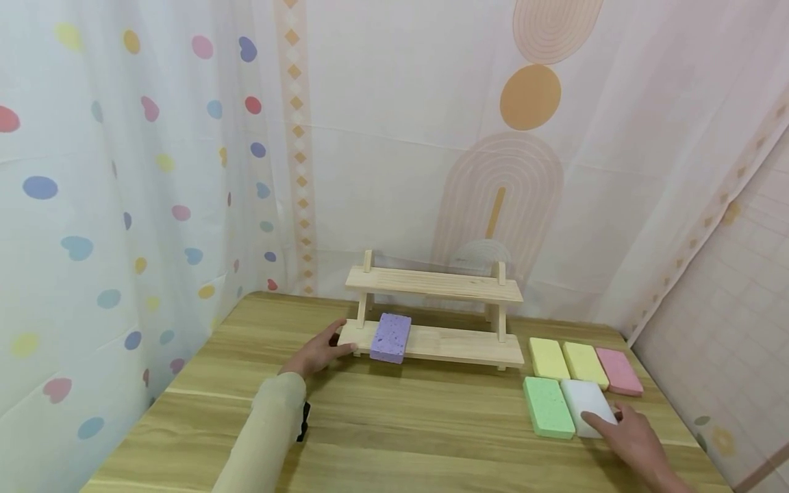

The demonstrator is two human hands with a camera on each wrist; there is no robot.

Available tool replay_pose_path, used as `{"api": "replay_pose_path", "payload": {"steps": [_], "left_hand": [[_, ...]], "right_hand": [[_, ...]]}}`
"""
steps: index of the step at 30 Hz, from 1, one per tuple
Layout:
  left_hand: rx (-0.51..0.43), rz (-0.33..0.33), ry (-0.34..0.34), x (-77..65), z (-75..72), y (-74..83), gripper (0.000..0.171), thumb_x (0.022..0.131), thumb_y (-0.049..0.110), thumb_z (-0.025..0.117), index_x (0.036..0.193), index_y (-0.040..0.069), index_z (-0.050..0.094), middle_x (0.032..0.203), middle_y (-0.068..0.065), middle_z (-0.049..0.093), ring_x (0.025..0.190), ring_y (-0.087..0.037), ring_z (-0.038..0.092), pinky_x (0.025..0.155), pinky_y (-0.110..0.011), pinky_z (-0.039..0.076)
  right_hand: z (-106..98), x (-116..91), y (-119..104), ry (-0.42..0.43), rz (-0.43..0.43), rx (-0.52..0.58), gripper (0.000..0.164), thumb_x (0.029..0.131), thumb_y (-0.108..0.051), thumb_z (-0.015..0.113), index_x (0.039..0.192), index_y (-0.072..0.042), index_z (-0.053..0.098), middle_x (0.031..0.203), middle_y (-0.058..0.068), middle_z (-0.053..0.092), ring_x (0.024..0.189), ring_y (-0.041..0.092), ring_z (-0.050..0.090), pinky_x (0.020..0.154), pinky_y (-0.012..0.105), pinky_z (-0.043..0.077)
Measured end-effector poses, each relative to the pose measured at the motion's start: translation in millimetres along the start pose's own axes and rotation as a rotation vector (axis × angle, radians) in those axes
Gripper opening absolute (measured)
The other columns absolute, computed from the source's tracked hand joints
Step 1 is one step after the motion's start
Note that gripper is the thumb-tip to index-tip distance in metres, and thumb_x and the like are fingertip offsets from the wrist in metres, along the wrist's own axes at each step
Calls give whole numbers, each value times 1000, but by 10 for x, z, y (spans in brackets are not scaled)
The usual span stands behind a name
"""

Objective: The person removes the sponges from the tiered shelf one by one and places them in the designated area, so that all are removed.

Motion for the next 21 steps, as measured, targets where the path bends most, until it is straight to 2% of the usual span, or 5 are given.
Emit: {"api": "replay_pose_path", "payload": {"steps": [3,5,14,19,21], "left_hand": [[-2,-1,-1,-4,4,-2,84,96,44,64,159,10,19,142,-24,48,126,-36,49,104,-55,38],[-5,-2,-2,-4,7,-4,84,96,44,64,159,10,19,142,-24,48,126,-36,49,104,-55,38],[-9,0,5,3,8,-14,86,96,46,64,159,10,18,144,-25,46,129,-37,47,106,-55,36],[-7,-3,3,2,6,-11,86,96,46,64,159,10,18,145,-26,45,130,-38,46,106,-55,36],[-10,-7,3,0,5,-14,86,96,47,64,159,11,18,145,-26,44,131,-38,45,107,-55,36]], "right_hand": [[-9,-7,-16,-9,7,-13,100,93,-60,58,131,28,33,125,47,46,116,59,47,92,61,43],[-21,-7,-30,-6,9,-14,100,93,-60,58,133,28,31,127,47,44,118,60,44,93,62,42],[-98,17,-199,49,-29,13,94,94,-57,58,139,21,33,132,47,41,120,60,42,93,63,41],[-134,30,-373,98,-38,60,94,94,-54,60,138,25,33,137,46,38,125,58,40,98,62,39],[-122,43,-447,101,-38,79,98,94,-55,60,140,26,27,138,46,36,127,58,38,100,62,38]]}}
Point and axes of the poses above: each hand's wrist, its own x-axis towards the middle knuckle, its own z-axis out of the palm, y = z × x, the point moved 8 cm from there along x, towards the middle knuckle
